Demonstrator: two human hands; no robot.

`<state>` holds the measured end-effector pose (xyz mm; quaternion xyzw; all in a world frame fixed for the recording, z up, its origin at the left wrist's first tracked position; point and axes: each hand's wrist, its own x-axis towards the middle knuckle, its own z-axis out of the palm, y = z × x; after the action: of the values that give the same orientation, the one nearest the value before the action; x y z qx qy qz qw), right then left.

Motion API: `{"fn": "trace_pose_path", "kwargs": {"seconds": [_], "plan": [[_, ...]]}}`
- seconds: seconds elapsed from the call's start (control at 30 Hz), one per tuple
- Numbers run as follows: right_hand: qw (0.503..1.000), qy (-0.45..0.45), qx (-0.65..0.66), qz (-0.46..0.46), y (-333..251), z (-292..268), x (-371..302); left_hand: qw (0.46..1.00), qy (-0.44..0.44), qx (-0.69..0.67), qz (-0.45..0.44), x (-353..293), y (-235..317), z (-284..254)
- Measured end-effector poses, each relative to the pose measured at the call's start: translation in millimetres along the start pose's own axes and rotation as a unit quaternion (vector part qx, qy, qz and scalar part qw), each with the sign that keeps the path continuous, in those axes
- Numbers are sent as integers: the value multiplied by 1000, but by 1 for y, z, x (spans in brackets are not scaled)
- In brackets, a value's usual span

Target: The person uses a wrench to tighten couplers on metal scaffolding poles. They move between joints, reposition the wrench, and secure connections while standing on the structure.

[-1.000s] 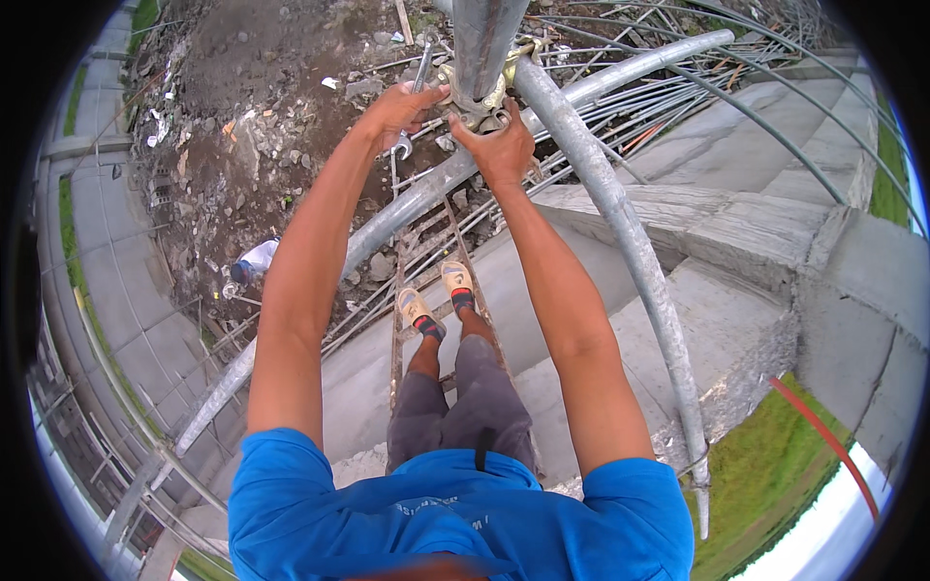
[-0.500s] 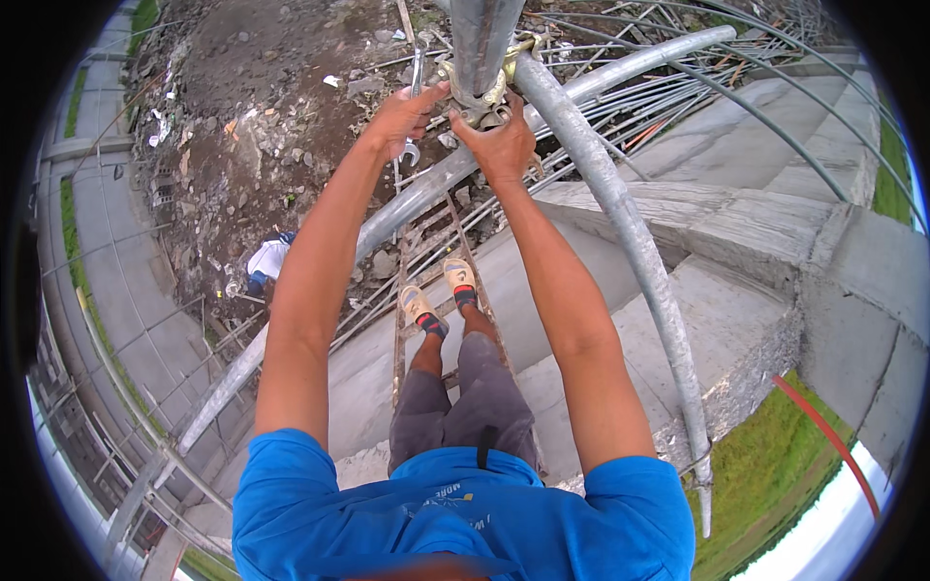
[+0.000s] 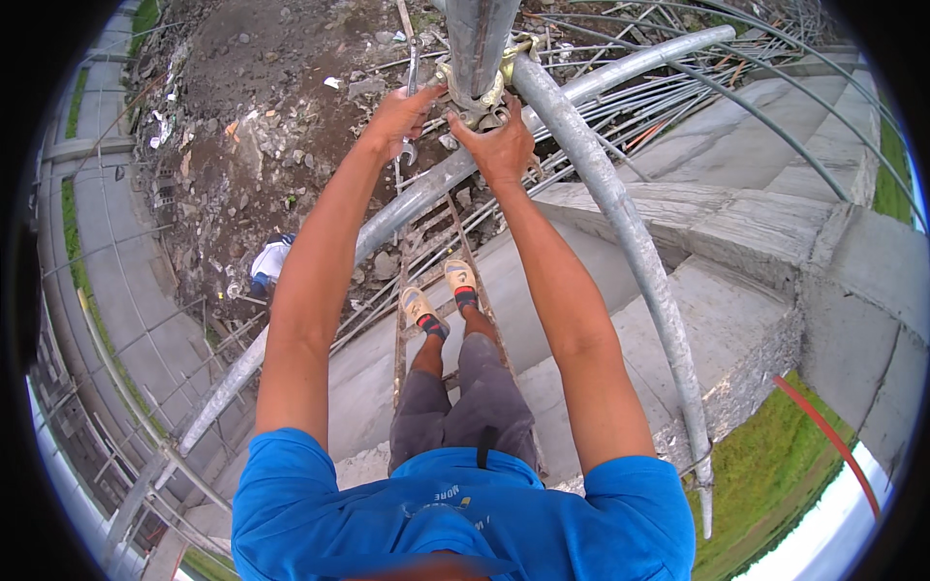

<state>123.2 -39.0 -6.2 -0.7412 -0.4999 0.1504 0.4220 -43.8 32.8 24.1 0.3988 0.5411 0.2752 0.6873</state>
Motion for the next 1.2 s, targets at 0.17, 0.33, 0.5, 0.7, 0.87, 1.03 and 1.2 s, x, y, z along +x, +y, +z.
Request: {"fn": "trace_pose_path", "kwargs": {"seconds": [0.17, 0.33, 0.5, 0.7, 0.87, 1.03, 1.2], "plan": [[1000, 3, -19, 4, -2, -1, -1, 999, -12, -24, 24, -2, 1, 1], [1000, -16, -1, 18, -6, -4, 0, 1000, -22, -5, 13, -3, 2, 0], [999, -26, -11, 34, -10, -8, -1, 999, -25, -7, 26, -1, -3, 1], [998, -39, -15, 44, -11, -8, 0, 999, -17, 26, 30, -14, -4, -17], [999, -19, 2, 28, -10, -8, -2, 846, 18, 523, 104, -61, 17, -35], [1000, -14, 5, 26, -5, -3, -2, 766, -2, 629, 133, -82, 49, -31], [1000, 28, -10, -3, 2, 3, -1, 598, -72, 777, 183, -65, 94, -16]]}}
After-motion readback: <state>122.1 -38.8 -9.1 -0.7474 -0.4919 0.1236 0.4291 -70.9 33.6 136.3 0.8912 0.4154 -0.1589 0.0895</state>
